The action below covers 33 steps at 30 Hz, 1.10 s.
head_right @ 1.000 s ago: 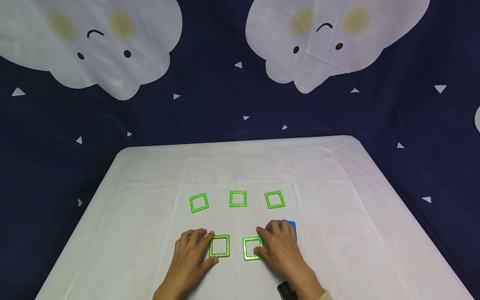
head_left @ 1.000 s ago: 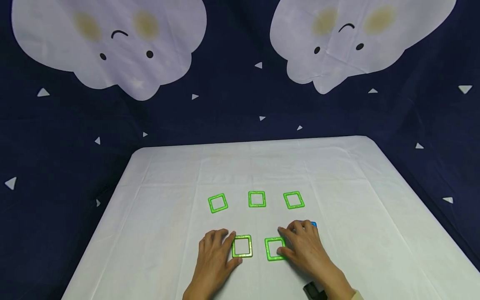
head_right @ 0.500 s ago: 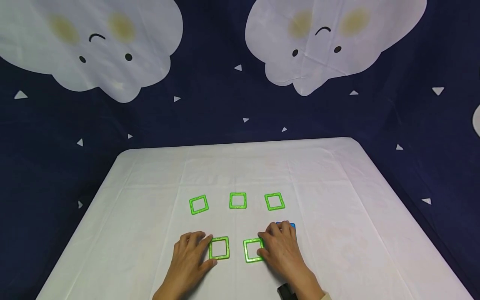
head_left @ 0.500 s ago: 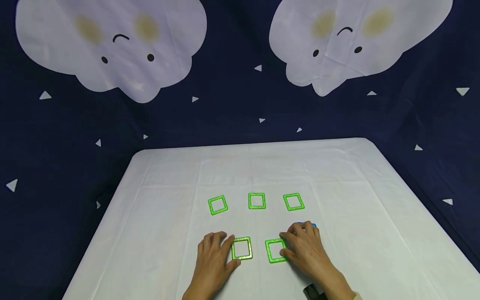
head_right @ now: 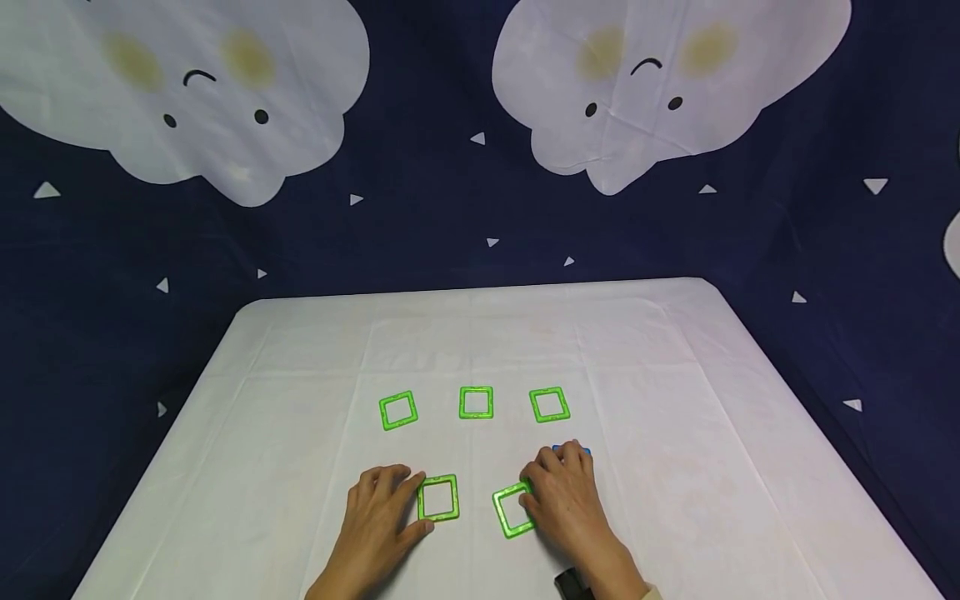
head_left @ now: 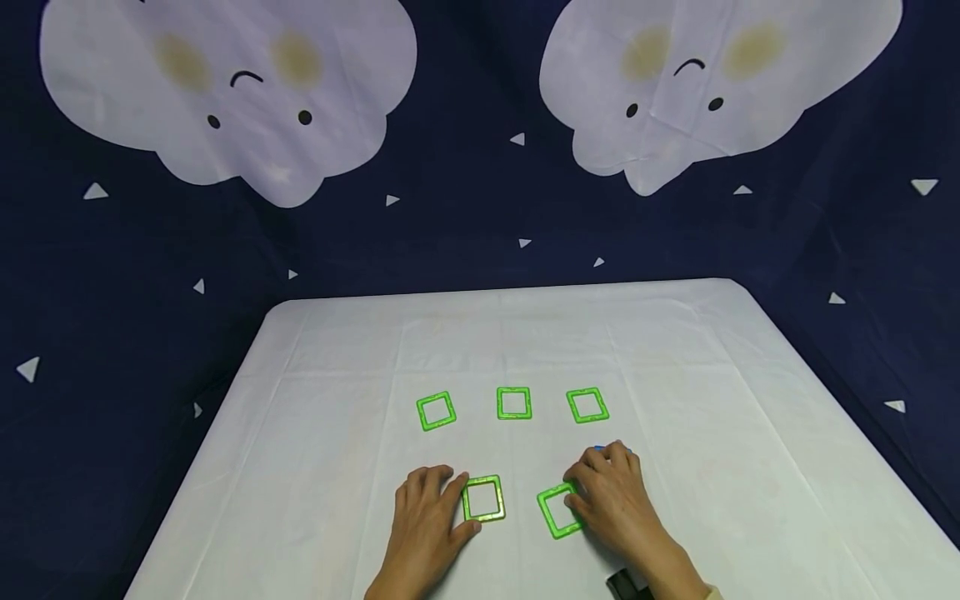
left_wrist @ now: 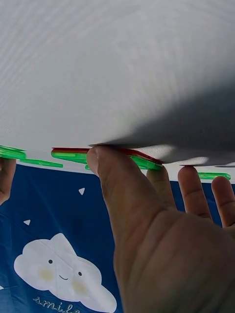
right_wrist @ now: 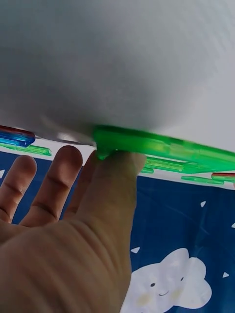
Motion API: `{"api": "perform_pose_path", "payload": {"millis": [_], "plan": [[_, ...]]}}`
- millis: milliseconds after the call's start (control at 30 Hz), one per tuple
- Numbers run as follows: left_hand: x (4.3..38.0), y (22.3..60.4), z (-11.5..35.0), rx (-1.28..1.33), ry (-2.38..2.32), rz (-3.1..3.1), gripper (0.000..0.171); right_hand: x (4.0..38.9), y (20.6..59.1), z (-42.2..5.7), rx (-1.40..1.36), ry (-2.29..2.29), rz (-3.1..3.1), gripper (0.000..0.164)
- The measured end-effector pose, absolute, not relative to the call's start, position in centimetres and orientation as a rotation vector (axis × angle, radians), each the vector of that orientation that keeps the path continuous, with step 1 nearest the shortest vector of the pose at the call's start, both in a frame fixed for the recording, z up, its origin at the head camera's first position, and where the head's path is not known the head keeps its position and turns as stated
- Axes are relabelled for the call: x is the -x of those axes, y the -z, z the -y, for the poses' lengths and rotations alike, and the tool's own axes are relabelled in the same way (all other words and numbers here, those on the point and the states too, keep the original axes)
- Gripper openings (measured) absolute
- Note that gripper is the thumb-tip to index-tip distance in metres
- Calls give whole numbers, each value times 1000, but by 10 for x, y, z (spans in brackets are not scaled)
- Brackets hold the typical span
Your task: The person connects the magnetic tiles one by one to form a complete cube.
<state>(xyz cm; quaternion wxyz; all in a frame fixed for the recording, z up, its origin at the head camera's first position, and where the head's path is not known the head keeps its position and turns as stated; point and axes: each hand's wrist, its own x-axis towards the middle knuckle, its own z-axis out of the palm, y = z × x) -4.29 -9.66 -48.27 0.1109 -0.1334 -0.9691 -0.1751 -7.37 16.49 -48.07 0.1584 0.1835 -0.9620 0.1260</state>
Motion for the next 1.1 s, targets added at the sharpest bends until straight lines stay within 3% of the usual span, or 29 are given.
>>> {"api": "perform_pose_path", "payload": {"millis": [1100], "plan": [[43, 482, 91, 434, 514, 2866, 56, 76, 481, -165, -539, -420, 2640, 30]]}}
